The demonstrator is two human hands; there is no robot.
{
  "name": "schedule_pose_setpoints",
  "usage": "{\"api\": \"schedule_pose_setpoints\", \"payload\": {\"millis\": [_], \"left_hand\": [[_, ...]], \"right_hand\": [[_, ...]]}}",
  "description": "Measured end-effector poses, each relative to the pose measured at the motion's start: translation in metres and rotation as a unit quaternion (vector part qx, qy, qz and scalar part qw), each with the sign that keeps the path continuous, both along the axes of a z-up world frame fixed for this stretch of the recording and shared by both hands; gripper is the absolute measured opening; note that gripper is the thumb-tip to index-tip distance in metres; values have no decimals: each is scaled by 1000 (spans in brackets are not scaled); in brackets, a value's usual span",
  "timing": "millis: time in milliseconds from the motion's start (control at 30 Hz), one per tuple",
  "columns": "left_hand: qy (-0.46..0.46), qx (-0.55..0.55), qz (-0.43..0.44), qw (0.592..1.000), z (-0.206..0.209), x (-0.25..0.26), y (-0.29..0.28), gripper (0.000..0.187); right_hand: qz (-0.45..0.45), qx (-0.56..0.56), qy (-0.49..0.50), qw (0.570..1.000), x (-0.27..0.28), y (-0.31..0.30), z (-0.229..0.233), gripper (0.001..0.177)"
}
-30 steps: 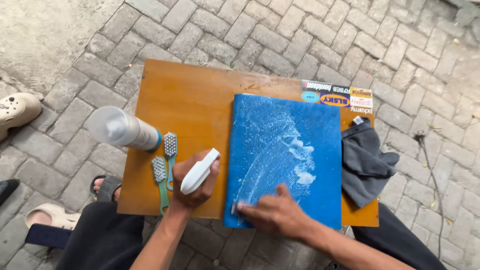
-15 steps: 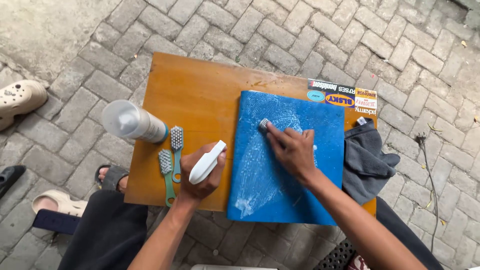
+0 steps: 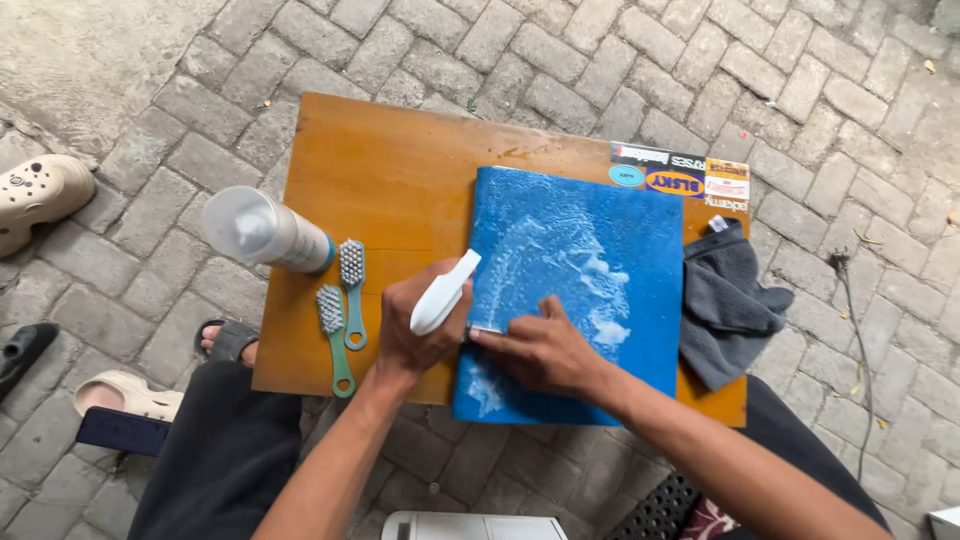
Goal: Cleaning a blue textured mat using a spray bottle, cleaning brush, and a cloth.
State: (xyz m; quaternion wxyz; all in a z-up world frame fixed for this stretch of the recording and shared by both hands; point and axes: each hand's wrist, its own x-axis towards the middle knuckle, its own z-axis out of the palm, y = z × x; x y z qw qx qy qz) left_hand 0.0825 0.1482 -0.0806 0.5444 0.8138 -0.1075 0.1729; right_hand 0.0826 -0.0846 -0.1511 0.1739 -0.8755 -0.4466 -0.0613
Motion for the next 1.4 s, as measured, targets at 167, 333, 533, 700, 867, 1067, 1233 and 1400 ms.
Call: {"api": "schedule_pose_setpoints", "payload": {"millis": [167, 333, 533, 700, 867, 1067, 1233, 1400], "left_hand": [[17, -12, 4, 1000, 2, -1, -6, 16], [-36, -31, -12, 999, -7, -6, 0, 14], [16, -24, -10, 1000, -10, -13, 2, 12], [0, -15, 31, 999, -12, -19, -7, 12], [5, -49, 25, 998, -12, -35, -13, 13], [-2, -77, 47, 996, -12, -42, -23, 12], [12, -70, 61, 996, -15, -44, -21, 13], [-4, -83, 92, 992, -35, -41, -17, 16]], "right_hand": [[-209, 20, -10, 978, 7, -25, 2, 38], [-244, -87, -128, 957, -53, -21, 13, 35], [-464, 101, 16, 880, -67, -66, 1, 21], [-182, 77, -99, 975, -116, -51, 19, 26], [-428, 20, -82, 900, -96, -82, -22, 15], [-335, 90, -97, 933, -109, -49, -16, 20], [-420, 65, -86, 901, -121, -32, -18, 20], [-368, 125, -37, 921, -138, -37, -7, 19]]}}
